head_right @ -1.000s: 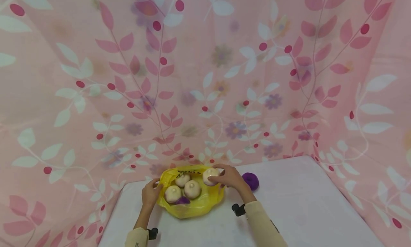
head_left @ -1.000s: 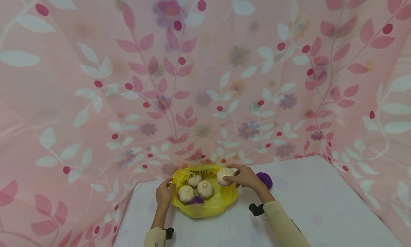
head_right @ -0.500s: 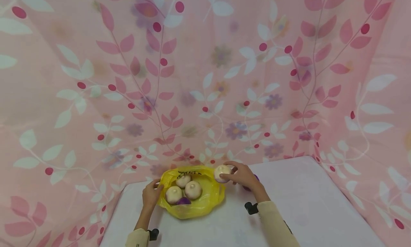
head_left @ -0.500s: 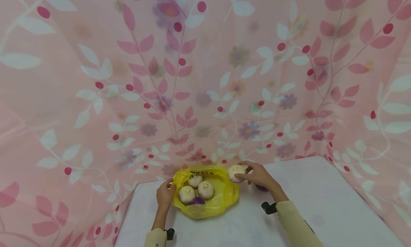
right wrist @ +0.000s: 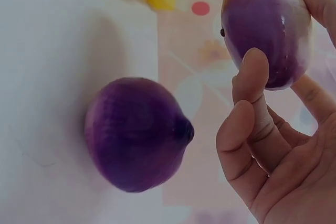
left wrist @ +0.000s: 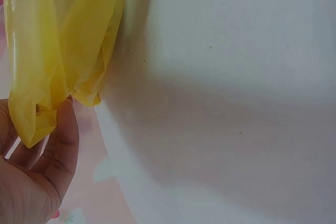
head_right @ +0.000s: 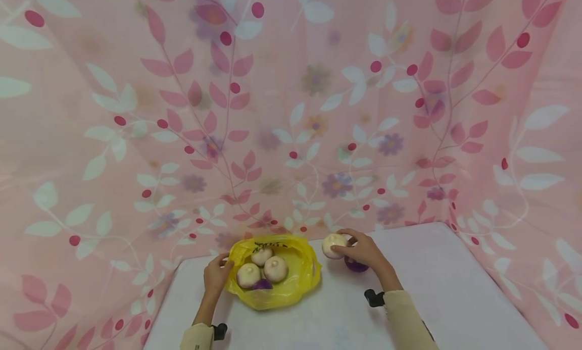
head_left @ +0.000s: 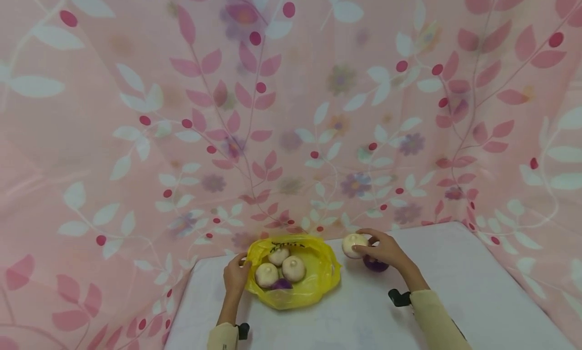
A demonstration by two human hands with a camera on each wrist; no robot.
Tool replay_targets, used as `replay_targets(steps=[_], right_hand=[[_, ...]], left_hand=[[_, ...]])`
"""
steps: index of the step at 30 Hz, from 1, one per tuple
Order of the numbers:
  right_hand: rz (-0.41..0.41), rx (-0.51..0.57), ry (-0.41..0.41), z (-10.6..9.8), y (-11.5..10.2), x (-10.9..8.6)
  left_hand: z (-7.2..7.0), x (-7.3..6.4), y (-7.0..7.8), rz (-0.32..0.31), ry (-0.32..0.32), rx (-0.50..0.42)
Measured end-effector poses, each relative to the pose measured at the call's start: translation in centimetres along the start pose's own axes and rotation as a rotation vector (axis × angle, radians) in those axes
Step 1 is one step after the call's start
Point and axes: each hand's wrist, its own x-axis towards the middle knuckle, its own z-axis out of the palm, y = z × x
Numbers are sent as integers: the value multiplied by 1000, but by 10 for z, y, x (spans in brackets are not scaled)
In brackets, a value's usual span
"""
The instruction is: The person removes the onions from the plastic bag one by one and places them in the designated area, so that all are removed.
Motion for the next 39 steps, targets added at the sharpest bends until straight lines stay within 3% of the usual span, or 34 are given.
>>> replay_targets(steps=[15,24,39], right_hand=[[29,-32,55,-36,32,-14],[45,-7,74,-48,47,-23],[66,-75,153,-68,78,-35]], left_hand=[[0,1,0,-4,3,-4],[-1,1,-2,-20,-5,-5],[-1,-1,-1,-36,-30,-6]])
